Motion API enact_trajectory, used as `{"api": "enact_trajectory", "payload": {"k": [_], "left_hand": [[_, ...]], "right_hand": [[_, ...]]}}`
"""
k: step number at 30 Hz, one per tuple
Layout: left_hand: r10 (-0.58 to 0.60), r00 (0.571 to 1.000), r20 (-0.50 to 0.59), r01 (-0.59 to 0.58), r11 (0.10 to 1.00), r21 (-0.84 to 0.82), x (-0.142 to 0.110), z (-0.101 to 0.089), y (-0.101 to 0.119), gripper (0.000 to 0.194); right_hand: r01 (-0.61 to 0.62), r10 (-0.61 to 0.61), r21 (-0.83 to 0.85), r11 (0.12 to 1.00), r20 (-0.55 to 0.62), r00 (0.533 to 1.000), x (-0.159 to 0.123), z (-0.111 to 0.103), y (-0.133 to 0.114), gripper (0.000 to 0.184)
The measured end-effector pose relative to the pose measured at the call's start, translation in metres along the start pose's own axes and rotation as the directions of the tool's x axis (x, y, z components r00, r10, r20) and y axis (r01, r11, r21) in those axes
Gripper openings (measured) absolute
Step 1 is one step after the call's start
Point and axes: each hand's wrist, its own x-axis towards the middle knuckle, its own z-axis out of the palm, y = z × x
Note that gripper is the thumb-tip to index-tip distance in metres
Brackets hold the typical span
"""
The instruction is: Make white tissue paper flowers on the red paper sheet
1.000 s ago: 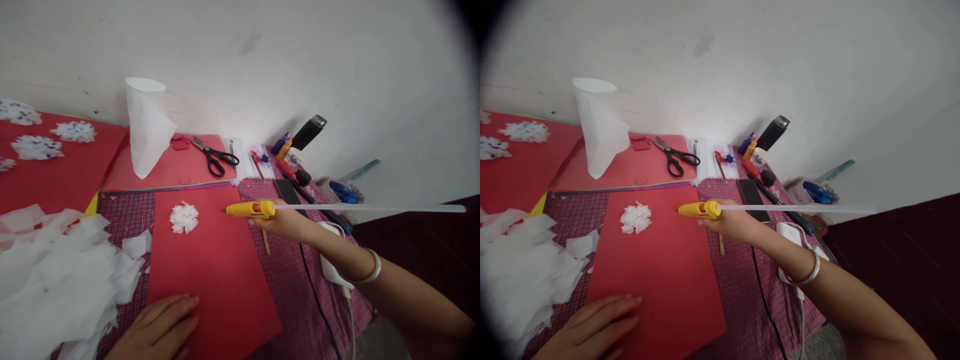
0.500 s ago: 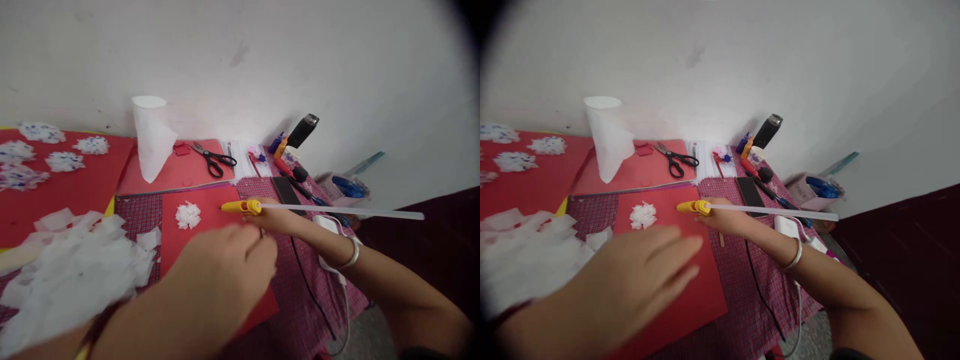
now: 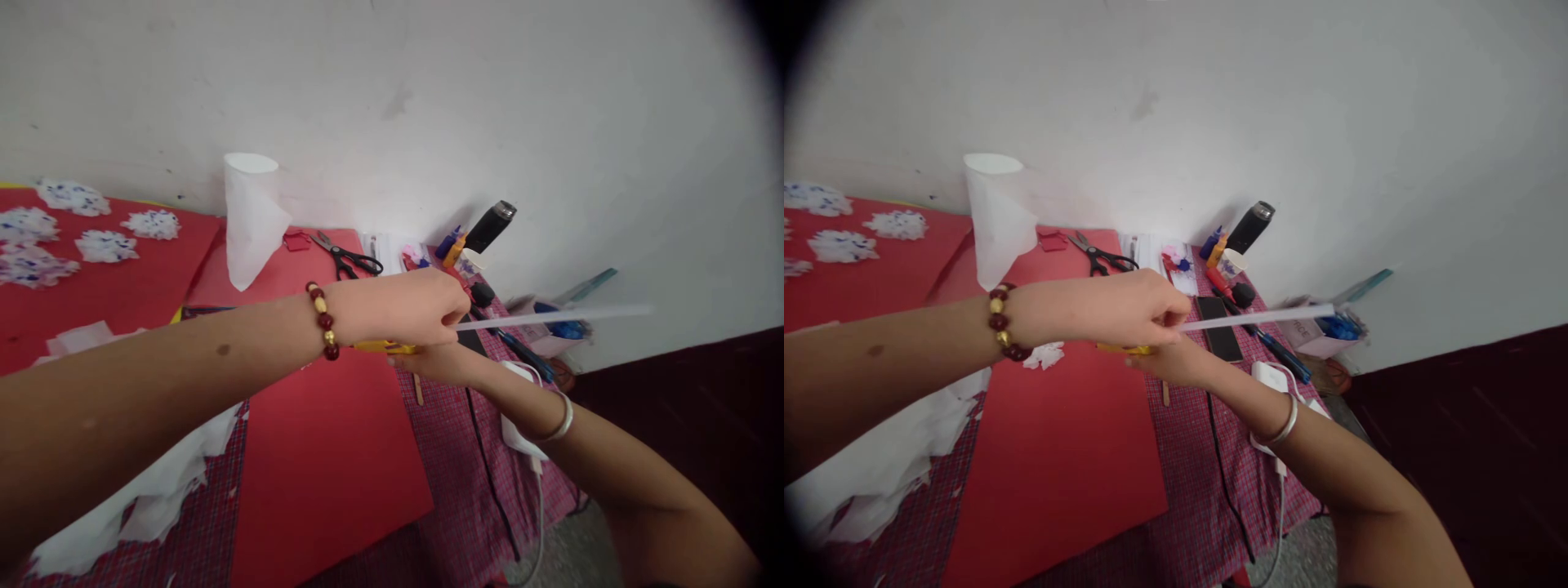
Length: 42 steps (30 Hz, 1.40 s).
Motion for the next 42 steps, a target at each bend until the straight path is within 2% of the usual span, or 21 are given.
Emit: {"api": "enact_trajectory", "payload": {"k": [4, 12, 17, 20, 23, 27, 33, 38, 42], "left_hand": [[0.088, 0.99, -0.111, -0.088, 0.996, 0.004, 0.001, 0.007, -0.007, 0.019], [0.094, 0.993, -0.075, -0.1, 0.991, -0.09, 0.006, 0.005, -0.018, 0.018], [0.101, 0.994, -0.028, -0.102, 0.994, -0.043, 0.007, 0.004, -0.022, 0.017], [0.103, 0.993, -0.064, -0.103, 0.995, 0.007, 0.007, 0.003, -0.021, 0.019], [0.046, 0.996, -0.081, -0.043, 0.999, 0.032, 0.007, 0.002, -0.016, 0.021], [-0.048, 0.999, -0.011, 0.048, 0.999, 0.003, 0.004, 0.002, -0.012, 0.021], [0.046, 0.996, -0.078, -0.05, 0.997, -0.059, 0.002, 0.012, -0.022, 0.021], [0.027, 0.997, -0.072, -0.029, 0.999, -0.032, 0.002, 0.014, -0.024, 0.019], [0.013, 0.999, -0.041, -0.014, 1.0, -0.027, 0.0, 0.012, -0.022, 0.019]], "right_hand": [[-0.033, 0.032, 0.036, 0.999, 0.034, 0.999, -0.002, -0.004, -0.003, 0.034], [-0.042, 0.036, 0.107, 0.993, 0.06, 0.998, -0.004, -0.004, 0.001, 0.031], [-0.053, 0.049, 0.102, 0.993, 0.038, 0.998, 0.001, 0.0, 0.006, 0.035], [-0.025, 0.026, 0.066, 0.998, -0.005, 1.0, 0.003, -0.003, 0.006, 0.04], [0.027, -0.025, 0.054, 0.998, -0.038, 0.999, 0.003, -0.007, 0.007, 0.038], [0.045, -0.044, 0.015, 0.999, -0.069, 0.997, 0.0, -0.004, 0.014, 0.034], [0.053, -0.054, -0.015, 0.998, -0.086, 0.995, -0.004, 0.005, 0.025, 0.025], [0.102, -0.103, -0.013, 0.995, -0.143, 0.984, -0.002, 0.008, 0.027, 0.031], [0.141, -0.142, -0.014, 0.99, -0.147, 0.979, -0.001, 0.007, 0.025, 0.033]]}}
